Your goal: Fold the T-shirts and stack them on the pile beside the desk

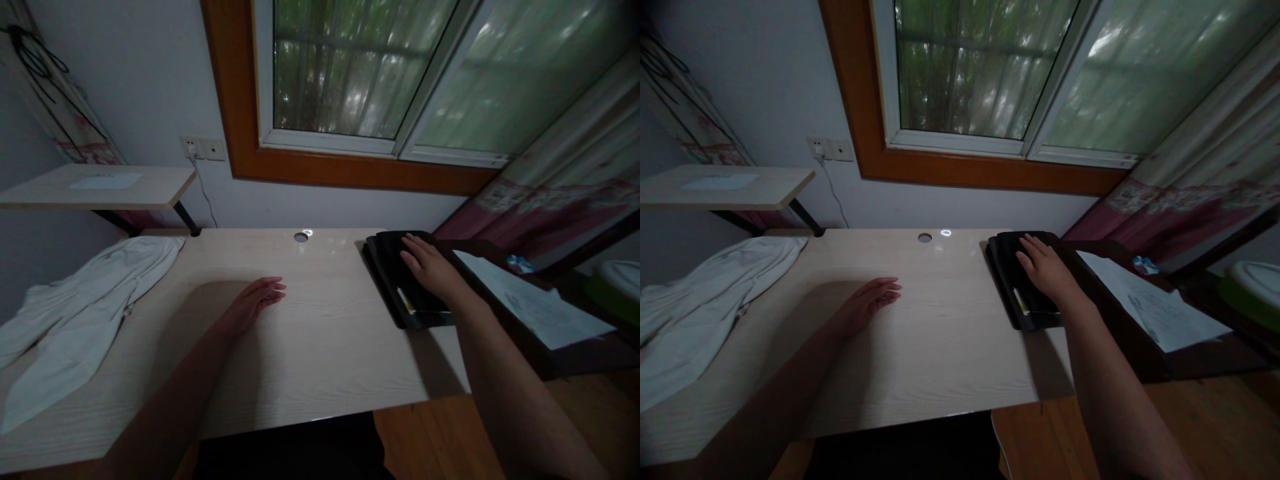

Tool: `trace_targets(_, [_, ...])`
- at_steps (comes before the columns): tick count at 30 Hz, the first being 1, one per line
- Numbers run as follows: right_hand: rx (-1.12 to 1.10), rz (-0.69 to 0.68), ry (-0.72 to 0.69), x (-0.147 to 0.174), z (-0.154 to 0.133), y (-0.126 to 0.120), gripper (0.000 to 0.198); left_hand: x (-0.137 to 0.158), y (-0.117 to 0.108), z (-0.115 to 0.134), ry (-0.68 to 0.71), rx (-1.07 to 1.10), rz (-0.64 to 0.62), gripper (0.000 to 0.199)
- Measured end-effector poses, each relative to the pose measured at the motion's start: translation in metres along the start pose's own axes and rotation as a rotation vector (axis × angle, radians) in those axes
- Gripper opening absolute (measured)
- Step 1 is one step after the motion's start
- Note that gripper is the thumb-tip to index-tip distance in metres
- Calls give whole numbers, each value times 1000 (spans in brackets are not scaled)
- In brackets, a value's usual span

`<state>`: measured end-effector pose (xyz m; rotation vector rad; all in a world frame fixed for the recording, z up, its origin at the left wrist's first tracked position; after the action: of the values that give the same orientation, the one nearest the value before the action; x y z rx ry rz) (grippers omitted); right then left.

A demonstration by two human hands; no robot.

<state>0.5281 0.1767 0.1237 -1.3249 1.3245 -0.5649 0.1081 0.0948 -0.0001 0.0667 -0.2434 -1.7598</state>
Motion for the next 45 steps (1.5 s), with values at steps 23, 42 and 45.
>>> trace_targets(23, [159, -205, 46, -43, 2, 85, 64, 2, 0, 3, 4, -5, -7, 38])
trace_targets(42, [-258, -280, -330, 16, -197, 174, 53, -1, -30, 12, 137, 15, 184, 27])
trace_targets(45, [-278, -249, -328, 21, -203, 178, 49, 0, -39, 15, 150, 20, 242, 25])
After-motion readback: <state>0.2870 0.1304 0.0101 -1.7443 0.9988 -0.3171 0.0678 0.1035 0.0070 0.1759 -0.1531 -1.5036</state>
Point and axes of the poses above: each hand's wrist, its own x-axis away from the middle knuckle, its own y-axis out of the palm, z = x × y, the point moved 10 cm from there along -x, towards the middle knuckle, and after that the axes turned 12 degrees about -x, right-handed, at the moved point
